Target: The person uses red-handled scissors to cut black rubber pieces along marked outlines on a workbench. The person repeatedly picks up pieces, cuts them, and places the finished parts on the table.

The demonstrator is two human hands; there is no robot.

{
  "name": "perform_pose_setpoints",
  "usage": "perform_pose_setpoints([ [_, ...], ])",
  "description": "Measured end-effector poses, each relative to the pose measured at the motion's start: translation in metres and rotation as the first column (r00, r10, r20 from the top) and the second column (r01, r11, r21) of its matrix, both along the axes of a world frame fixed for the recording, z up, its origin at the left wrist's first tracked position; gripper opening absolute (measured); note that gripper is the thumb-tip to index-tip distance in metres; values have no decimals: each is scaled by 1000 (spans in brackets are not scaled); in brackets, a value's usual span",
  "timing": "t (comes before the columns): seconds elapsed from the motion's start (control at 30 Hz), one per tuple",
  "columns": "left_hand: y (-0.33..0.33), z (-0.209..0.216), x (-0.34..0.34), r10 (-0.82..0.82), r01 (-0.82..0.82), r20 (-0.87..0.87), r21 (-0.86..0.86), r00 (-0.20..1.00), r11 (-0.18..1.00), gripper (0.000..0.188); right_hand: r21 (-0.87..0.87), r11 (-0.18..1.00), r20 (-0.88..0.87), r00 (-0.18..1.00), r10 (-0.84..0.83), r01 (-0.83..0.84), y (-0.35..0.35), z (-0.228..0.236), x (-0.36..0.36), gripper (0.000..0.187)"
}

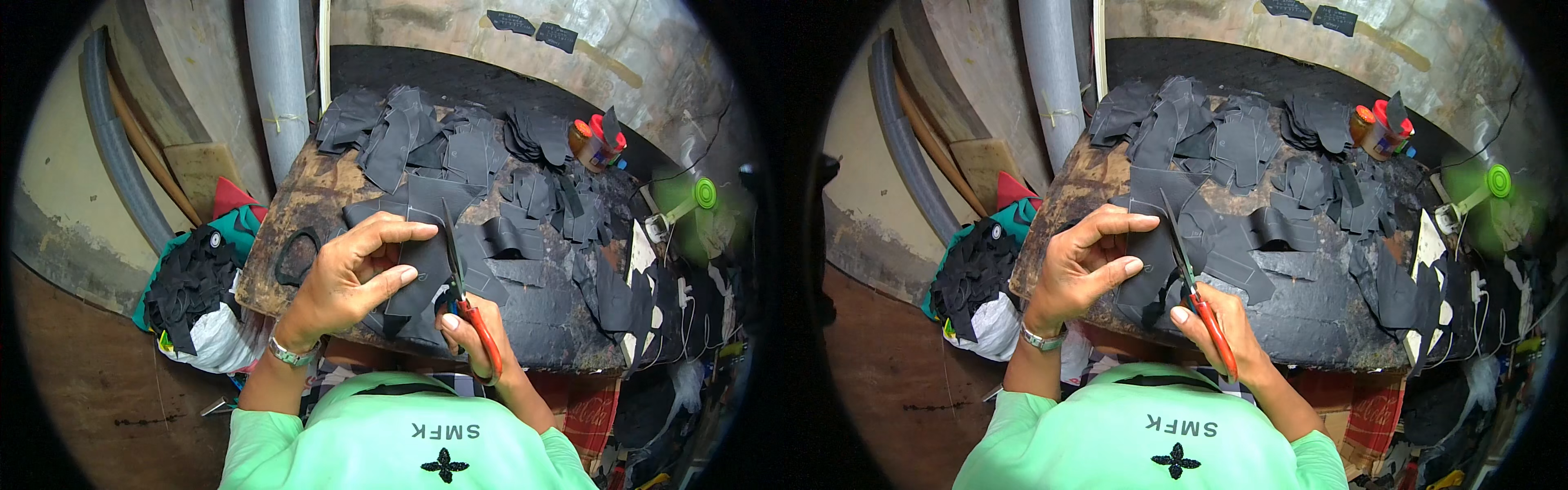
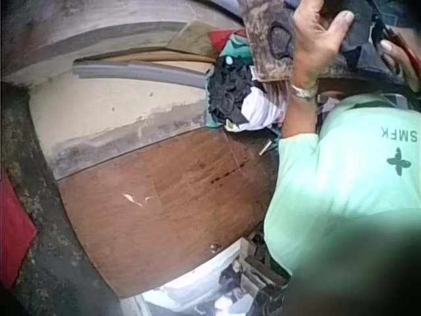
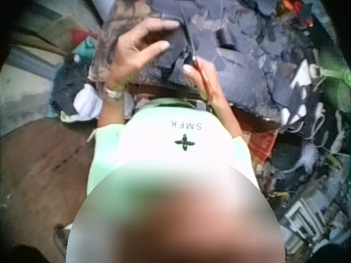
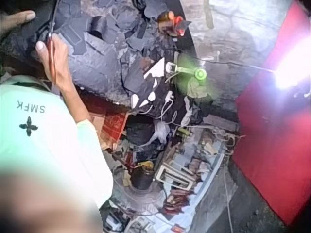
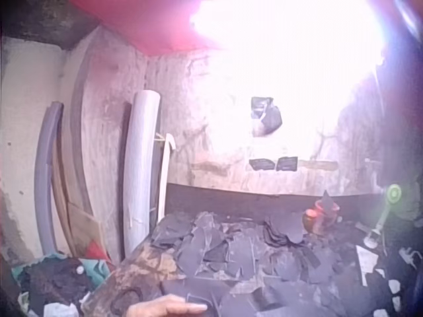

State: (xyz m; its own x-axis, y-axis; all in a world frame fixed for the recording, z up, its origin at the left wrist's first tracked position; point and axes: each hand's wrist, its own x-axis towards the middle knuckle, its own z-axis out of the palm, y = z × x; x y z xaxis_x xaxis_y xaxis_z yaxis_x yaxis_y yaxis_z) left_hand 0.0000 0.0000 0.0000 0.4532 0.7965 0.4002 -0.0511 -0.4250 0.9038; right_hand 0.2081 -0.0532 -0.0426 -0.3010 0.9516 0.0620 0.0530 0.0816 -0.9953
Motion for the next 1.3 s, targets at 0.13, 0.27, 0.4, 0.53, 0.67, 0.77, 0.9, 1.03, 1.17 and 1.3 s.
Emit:
perform_pose_setpoints([
  [0.13,6,3,-6,-25,25,-19,7,999,1000,42,29,1000,40,999,-4,3,2,-4,0,37],
  [0.27,6,8,-10,-60,57,-37,-74,998,996,42,10,1000,67,998,-16,15,-2,-5,3,39],
  [0.4,8,15,-14,-123,116,-38,-141,992,983,42,-15,1000,68,998,-1,2,-4,-5,7,38],
  [0.53,15,20,-20,-184,173,-58,-149,981,974,41,-23,1000,94,995,12,-10,-6,-2,11,38],
  [0.67,21,21,-24,-233,222,-84,-126,969,967,41,-75,997,162,986,31,-19,-7,-1,17,39],
  [0.77,24,22,-27,-252,242,-97,-109,963,964,41,-76,997,225,973,45,-28,-5,0,20,40],
  [0.9,27,26,-30,-267,251,-102,-142,958,957,41,-38,998,208,977,55,-48,-5,1,24,41],
  [1.03,29,29,-32,-287,274,-135,-106,949,956,41,-17,998,242,968,62,-60,-4,2,25,40],
  [1.17,30,30,-32,-284,276,-148,-74,947,958,40,-35,998,263,963,62,-55,-2,2,26,39],
  [1.3,32,29,-28,-374,372,-233,-52,898,927,42,100,992,308,951,38,-72,5,3,23,39],
])
